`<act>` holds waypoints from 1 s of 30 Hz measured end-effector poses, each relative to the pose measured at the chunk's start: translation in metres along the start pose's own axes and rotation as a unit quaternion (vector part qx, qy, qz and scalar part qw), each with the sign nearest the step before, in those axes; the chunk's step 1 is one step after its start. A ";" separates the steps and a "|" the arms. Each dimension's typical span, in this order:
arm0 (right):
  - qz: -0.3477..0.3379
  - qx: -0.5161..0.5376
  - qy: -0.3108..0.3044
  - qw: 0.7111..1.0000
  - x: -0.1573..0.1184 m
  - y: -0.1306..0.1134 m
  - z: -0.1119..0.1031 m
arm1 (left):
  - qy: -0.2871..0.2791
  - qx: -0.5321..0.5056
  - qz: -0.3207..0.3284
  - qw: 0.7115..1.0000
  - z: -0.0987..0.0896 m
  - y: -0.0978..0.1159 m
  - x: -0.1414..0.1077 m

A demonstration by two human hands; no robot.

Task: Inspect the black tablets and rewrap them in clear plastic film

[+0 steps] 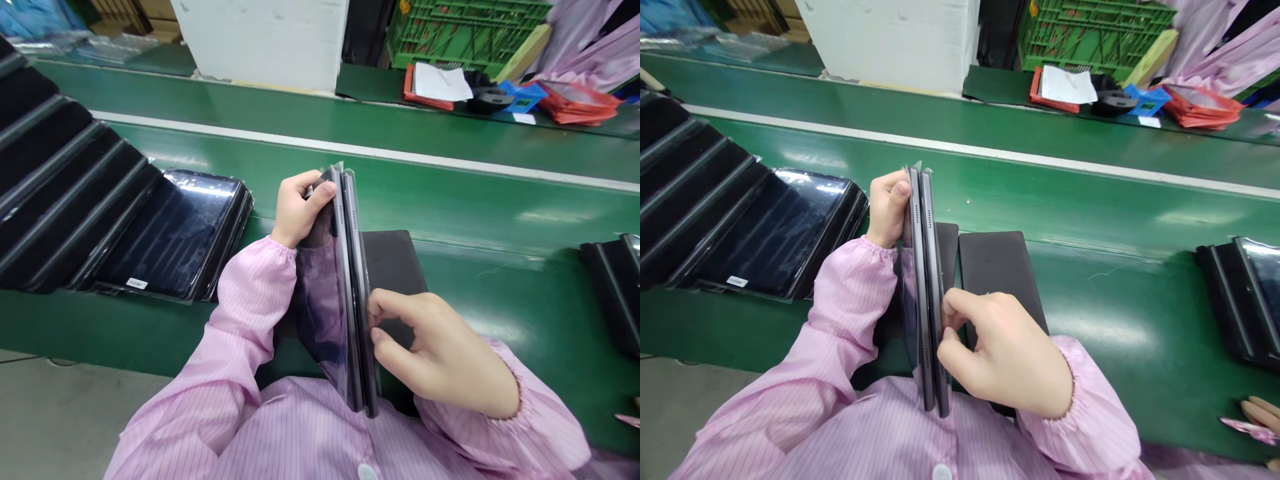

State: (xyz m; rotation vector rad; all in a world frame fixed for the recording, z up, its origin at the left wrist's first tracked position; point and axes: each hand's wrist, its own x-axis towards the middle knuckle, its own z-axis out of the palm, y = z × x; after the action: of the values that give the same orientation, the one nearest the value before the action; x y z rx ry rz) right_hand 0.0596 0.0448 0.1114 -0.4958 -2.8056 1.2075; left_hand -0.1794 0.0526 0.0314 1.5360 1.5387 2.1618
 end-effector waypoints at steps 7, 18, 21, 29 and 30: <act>-0.028 0.047 -0.033 0.998 -0.001 0.003 -0.009 | -0.001 -0.004 0.004 1.000 -0.001 -0.002 0.000; 0.065 0.143 -0.005 0.988 0.030 0.028 0.015 | 0.001 -0.022 -0.091 0.996 0.004 0.000 -0.006; 0.074 0.178 0.047 0.980 0.029 0.041 0.019 | -0.007 -0.026 -0.110 0.994 0.002 -0.003 -0.008; 0.203 0.207 0.228 0.929 -0.017 0.069 -0.028 | -0.034 0.079 -0.135 0.987 0.001 -0.017 -0.006; 0.215 0.184 0.278 0.918 -0.029 0.067 -0.039 | -0.052 0.123 -0.153 0.979 0.006 -0.020 -0.005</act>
State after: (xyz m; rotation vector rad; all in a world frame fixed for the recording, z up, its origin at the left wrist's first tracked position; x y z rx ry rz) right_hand 0.1114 0.1065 0.0931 -1.2335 -1.9916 1.3429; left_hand -0.1818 0.0634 0.0134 1.3379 1.9187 1.7540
